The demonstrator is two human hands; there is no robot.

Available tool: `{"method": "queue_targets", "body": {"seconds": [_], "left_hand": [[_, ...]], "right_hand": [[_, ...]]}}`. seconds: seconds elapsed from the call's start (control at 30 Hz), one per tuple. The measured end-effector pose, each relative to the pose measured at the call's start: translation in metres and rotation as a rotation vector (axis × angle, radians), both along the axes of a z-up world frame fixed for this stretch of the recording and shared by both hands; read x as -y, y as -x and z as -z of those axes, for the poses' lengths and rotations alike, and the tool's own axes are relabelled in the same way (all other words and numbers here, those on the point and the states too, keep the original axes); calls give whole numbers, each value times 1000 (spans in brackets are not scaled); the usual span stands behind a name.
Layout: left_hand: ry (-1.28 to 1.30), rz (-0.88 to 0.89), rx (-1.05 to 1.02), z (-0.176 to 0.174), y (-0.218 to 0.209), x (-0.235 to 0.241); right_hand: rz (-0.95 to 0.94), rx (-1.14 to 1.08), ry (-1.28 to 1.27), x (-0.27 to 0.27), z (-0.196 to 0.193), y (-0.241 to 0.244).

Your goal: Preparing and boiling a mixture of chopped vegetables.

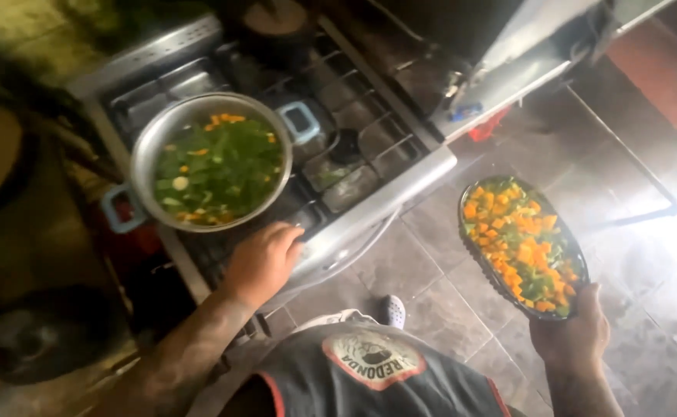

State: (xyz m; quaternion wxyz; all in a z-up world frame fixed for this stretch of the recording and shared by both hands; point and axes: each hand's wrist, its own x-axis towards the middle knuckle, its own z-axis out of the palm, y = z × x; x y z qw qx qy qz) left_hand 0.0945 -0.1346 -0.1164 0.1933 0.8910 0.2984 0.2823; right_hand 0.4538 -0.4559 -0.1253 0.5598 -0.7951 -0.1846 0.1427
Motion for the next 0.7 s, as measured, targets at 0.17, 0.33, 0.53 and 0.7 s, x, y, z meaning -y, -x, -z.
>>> {"method": "queue_targets", "body": {"seconds": [0.17,0.33,0.53,0.7], "left_hand": [[-6,-49,-211,52,-90,-46],[180,-197,-543,67,-156,-85],[448,-315,-813,102,-187,-117],[576,-341,-846,92,-208,-120]], "right_hand": [[-78,544,695,37,19,-56],[135,-613,-290,47,42,-118],[26,-761,-395,10,21,-152],[25,-788,-364,-1,27,-168]]}}
